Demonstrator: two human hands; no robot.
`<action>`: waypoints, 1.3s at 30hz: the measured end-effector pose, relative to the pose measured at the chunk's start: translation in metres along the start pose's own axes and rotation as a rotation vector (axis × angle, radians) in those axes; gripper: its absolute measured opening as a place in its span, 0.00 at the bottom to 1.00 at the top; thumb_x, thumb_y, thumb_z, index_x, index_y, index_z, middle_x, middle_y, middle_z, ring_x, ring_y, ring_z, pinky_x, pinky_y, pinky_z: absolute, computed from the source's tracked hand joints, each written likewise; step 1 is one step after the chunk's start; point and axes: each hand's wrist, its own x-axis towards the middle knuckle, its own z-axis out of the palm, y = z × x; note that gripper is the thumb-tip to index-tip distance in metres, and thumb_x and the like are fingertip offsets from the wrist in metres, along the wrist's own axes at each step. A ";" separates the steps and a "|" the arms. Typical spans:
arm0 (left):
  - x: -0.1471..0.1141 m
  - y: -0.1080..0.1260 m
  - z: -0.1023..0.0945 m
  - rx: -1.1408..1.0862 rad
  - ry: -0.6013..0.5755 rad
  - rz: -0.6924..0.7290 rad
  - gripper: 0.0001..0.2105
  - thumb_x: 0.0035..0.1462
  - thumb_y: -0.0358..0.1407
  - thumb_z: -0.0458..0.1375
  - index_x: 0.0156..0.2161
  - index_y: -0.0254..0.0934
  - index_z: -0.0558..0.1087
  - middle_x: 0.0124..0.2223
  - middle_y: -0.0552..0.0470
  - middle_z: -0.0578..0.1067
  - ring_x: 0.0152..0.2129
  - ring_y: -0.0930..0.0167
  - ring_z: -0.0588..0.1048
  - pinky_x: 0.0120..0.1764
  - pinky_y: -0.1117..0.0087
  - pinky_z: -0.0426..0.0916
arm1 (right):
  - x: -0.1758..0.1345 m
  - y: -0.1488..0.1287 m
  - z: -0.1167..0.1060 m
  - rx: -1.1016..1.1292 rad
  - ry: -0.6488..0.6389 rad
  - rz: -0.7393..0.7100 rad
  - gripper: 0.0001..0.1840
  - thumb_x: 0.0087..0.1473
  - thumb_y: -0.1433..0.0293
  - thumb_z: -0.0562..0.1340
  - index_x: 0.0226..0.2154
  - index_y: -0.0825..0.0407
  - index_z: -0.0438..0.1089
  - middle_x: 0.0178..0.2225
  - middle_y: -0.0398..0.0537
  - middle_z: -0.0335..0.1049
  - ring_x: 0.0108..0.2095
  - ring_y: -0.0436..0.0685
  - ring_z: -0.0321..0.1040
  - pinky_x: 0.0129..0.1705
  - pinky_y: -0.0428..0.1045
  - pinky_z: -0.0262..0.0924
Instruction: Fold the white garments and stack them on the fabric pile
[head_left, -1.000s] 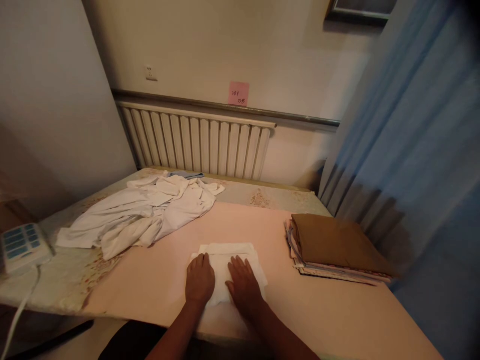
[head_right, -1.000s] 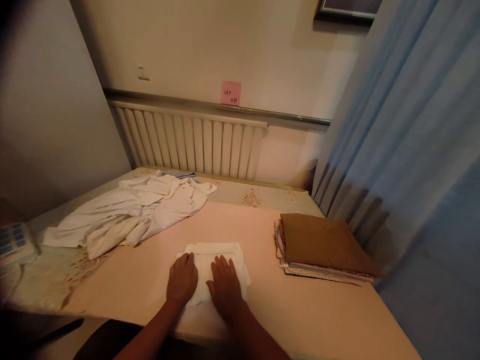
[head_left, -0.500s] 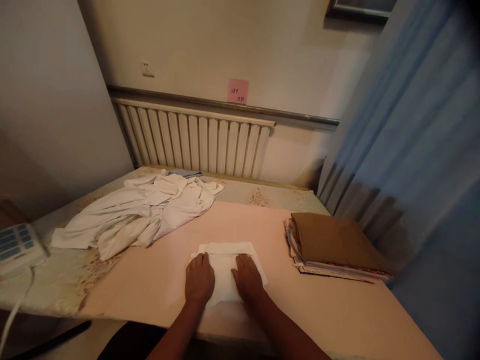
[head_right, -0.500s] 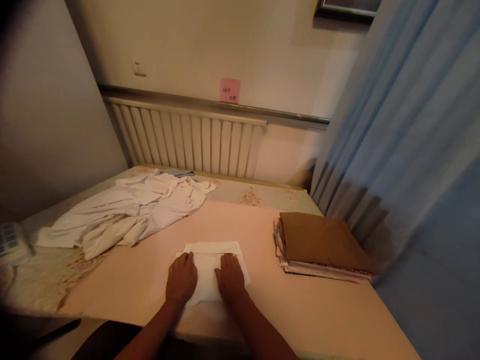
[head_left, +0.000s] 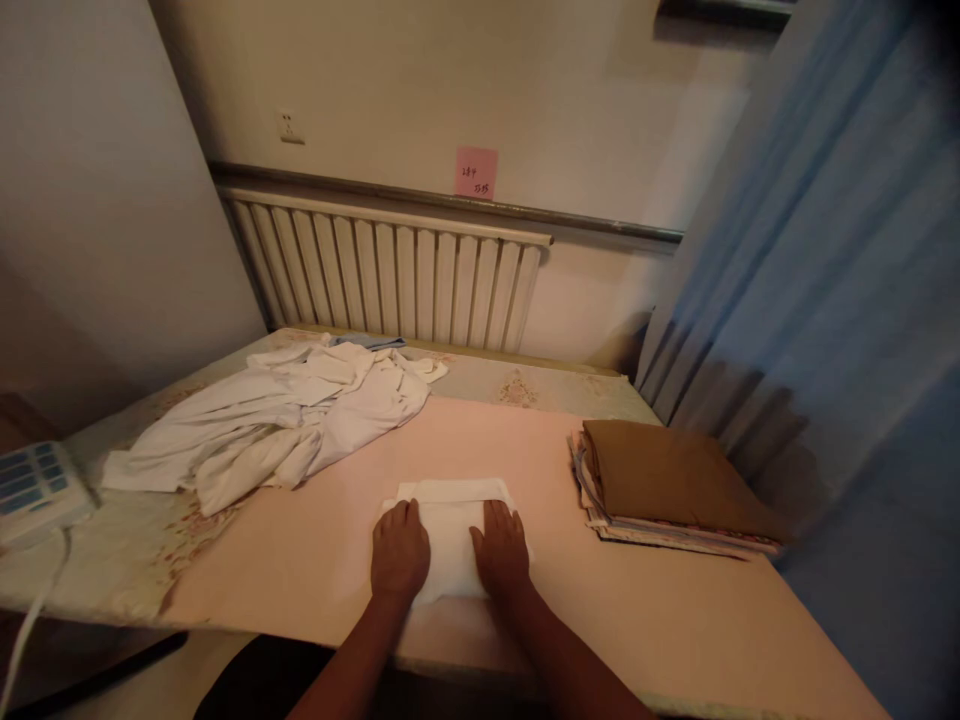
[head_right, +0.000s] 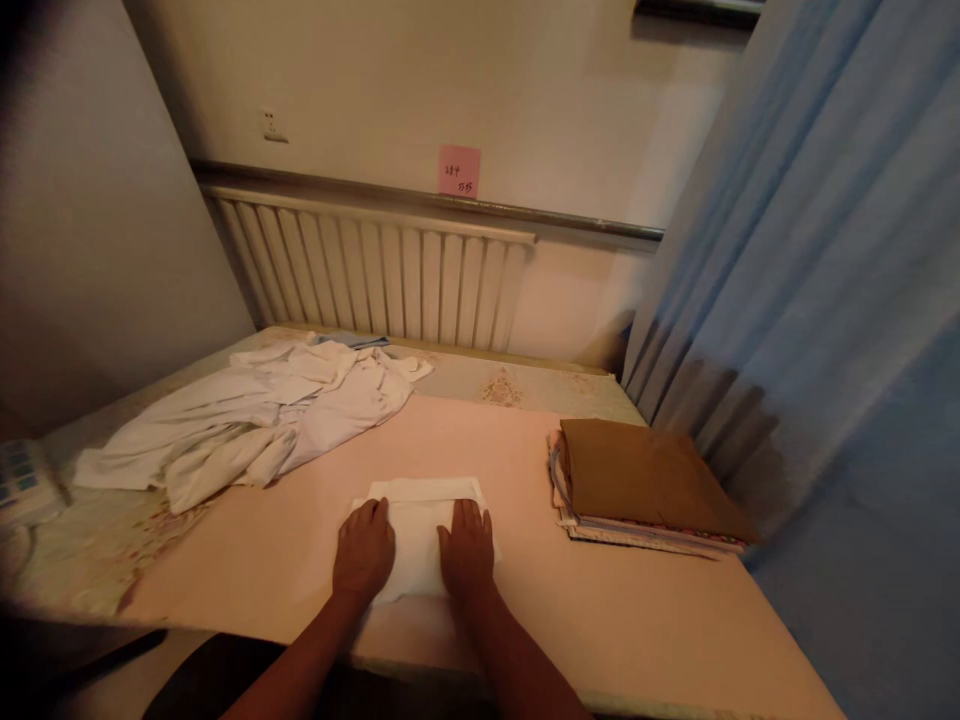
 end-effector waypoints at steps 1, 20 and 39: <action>0.000 0.000 0.000 -0.001 -0.001 -0.002 0.18 0.59 0.29 0.49 0.54 0.31 0.66 0.50 0.40 0.69 0.48 0.61 0.65 0.50 0.58 0.58 | -0.001 -0.001 -0.001 -0.002 0.004 -0.005 0.24 0.62 0.64 0.51 0.57 0.58 0.61 0.57 0.60 0.63 0.60 0.65 0.55 0.62 0.63 0.44; 0.000 0.000 -0.003 -0.019 -0.019 -0.021 0.18 0.59 0.29 0.49 0.55 0.33 0.66 0.49 0.42 0.69 0.46 0.62 0.66 0.49 0.60 0.59 | -0.021 0.021 -0.012 -0.008 0.007 -0.144 0.24 0.61 0.70 0.48 0.58 0.56 0.60 0.62 0.54 0.56 0.64 0.57 0.48 0.64 0.58 0.42; 0.002 -0.050 -0.026 -0.424 -0.370 -0.528 0.12 0.54 0.41 0.54 0.35 0.32 0.69 0.38 0.39 0.75 0.40 0.58 0.74 0.42 0.61 0.65 | 0.009 0.055 -0.022 0.412 -0.137 0.494 0.14 0.44 0.64 0.59 0.32 0.55 0.74 0.31 0.57 0.76 0.32 0.63 0.74 0.34 0.53 0.65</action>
